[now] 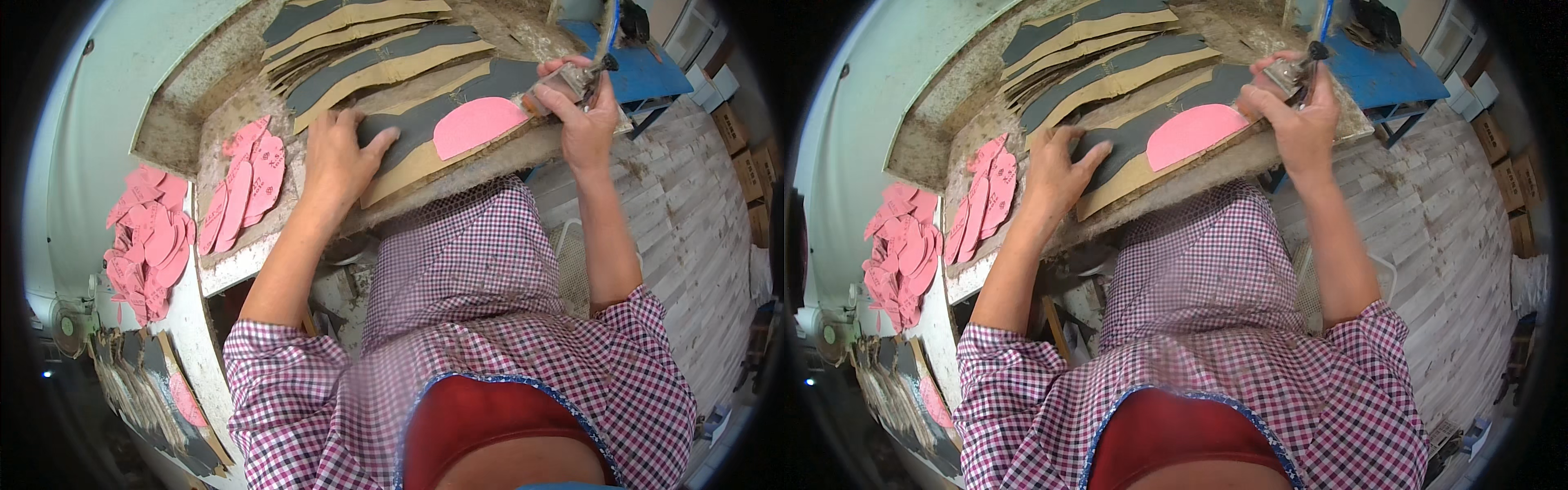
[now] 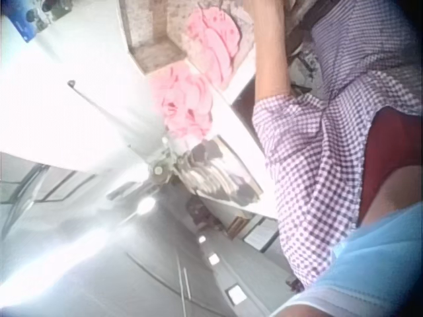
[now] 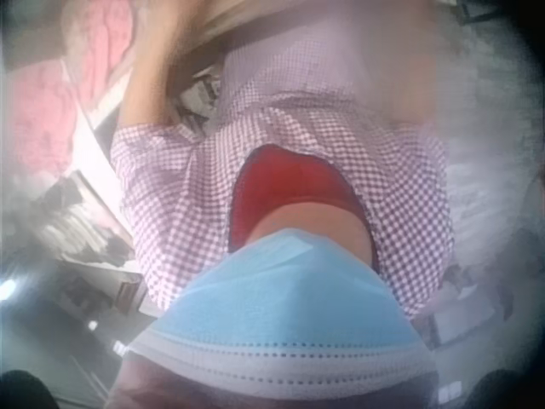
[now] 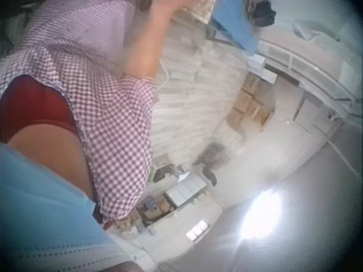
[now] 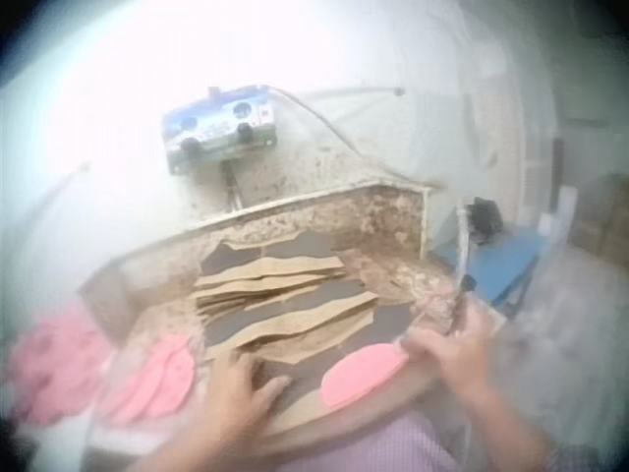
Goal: The person places pink insole cutouts onto grey sole pieces and uses a handheld stapler to fasten them together. The person repeatedly picks up a sole, aligns an insole, staples the pair, and sets the finished unit aside on the workbench.
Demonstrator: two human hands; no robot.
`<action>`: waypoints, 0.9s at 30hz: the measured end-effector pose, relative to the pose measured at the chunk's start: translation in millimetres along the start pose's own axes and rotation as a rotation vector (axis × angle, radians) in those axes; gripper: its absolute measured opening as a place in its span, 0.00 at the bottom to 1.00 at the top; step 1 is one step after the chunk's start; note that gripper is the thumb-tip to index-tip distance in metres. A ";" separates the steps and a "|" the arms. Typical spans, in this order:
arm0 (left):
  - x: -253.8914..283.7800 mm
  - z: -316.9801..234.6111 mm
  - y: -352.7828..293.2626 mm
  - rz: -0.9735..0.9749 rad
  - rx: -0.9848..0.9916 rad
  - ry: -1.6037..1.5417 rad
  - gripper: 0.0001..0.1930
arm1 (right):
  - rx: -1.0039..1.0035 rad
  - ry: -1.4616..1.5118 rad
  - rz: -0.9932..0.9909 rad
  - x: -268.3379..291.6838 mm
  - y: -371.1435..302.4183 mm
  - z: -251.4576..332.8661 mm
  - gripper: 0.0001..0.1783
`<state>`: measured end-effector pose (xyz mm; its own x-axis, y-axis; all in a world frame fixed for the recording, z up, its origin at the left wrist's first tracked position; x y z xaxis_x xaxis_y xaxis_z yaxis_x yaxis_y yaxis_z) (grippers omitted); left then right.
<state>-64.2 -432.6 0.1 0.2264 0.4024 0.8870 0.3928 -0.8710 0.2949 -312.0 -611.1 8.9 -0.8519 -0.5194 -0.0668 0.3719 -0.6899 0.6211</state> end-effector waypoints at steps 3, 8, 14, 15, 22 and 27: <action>3.2 13.9 -10.9 0.148 0.129 -0.088 0.27 | -0.089 0.206 0.054 -36.1 -15.1 5.3 0.23; 4.1 12.7 -6.3 0.075 0.130 -0.365 0.21 | -0.100 0.347 0.159 -91.7 -29.6 17.4 0.23; -3.3 16.1 -16.9 0.085 0.274 -1.143 0.17 | -0.067 0.245 0.120 -58.6 -12.1 9.5 0.23; -6.9 16.2 -20.3 0.064 0.314 -1.335 0.18 | -0.097 0.216 0.080 -45.0 -7.9 6.4 0.23; -18.3 18.4 -32.9 0.182 0.248 -1.367 0.26 | -0.035 0.056 -0.020 7.6 18.6 2.0 0.24; -23.5 17.4 -37.5 0.096 0.249 -1.164 0.23 | -0.008 0.164 -0.024 -8.9 32.3 6.8 0.24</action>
<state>-68.7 -404.5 -38.0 0.8858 0.4640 0.0086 0.4629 -0.8848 0.0543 -294.8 -625.3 34.8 -0.7892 -0.5777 -0.2084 0.3559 -0.7068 0.6113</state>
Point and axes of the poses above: each hand's wrist, its own y-axis towards the middle knuckle, its own x-axis out of the back of the hand, z = x × y, the point moved 5 cm from there along y, towards the middle knuckle, and after that the axes turned 9 degrees about z, right-handed, at the moved point
